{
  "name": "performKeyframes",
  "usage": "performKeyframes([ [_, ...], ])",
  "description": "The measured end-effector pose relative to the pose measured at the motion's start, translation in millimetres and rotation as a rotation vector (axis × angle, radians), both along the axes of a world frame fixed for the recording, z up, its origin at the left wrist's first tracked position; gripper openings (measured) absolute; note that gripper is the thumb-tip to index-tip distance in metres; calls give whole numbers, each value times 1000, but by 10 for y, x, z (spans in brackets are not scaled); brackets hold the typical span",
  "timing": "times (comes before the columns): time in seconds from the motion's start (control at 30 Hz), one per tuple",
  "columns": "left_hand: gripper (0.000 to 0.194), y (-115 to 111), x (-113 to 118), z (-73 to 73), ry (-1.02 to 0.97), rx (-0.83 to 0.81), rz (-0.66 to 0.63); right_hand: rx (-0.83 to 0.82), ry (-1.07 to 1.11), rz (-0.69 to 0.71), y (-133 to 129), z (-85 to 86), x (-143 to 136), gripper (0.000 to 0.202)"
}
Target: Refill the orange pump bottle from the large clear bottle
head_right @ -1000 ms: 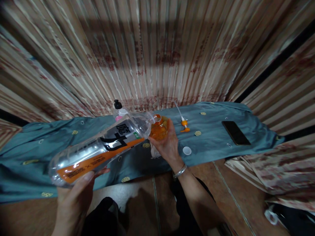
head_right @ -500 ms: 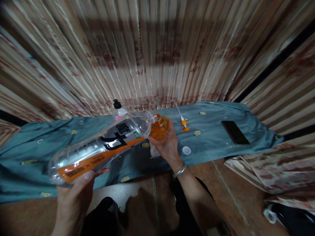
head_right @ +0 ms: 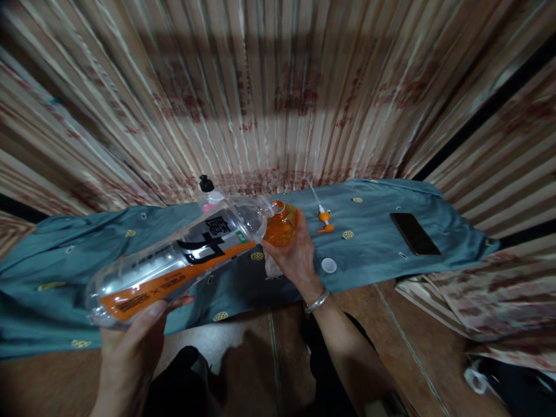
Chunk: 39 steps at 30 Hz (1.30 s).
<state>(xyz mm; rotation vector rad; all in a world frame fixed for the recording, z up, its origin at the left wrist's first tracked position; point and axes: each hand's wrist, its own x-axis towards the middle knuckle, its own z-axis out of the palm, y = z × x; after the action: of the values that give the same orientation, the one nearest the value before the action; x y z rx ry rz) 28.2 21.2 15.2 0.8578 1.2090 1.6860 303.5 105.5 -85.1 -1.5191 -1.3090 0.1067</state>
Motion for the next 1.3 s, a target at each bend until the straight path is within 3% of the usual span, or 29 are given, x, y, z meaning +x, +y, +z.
performKeyframes([
  [0.43,97,-1,-2,-32,-57,-12,7,15,-9,0,-7,18,9,126],
  [0.6,92,0,2,-24,-42,-16,10,-10,10,10,-6,17,21,126],
  [0.8,101,-7,-5,-9,-39,-29,-8,-18,13,2,-7,26,11,128],
  [1.3,103,-2,9,2,-52,-39,0,-16,2,2,-15,29,-8,126],
])
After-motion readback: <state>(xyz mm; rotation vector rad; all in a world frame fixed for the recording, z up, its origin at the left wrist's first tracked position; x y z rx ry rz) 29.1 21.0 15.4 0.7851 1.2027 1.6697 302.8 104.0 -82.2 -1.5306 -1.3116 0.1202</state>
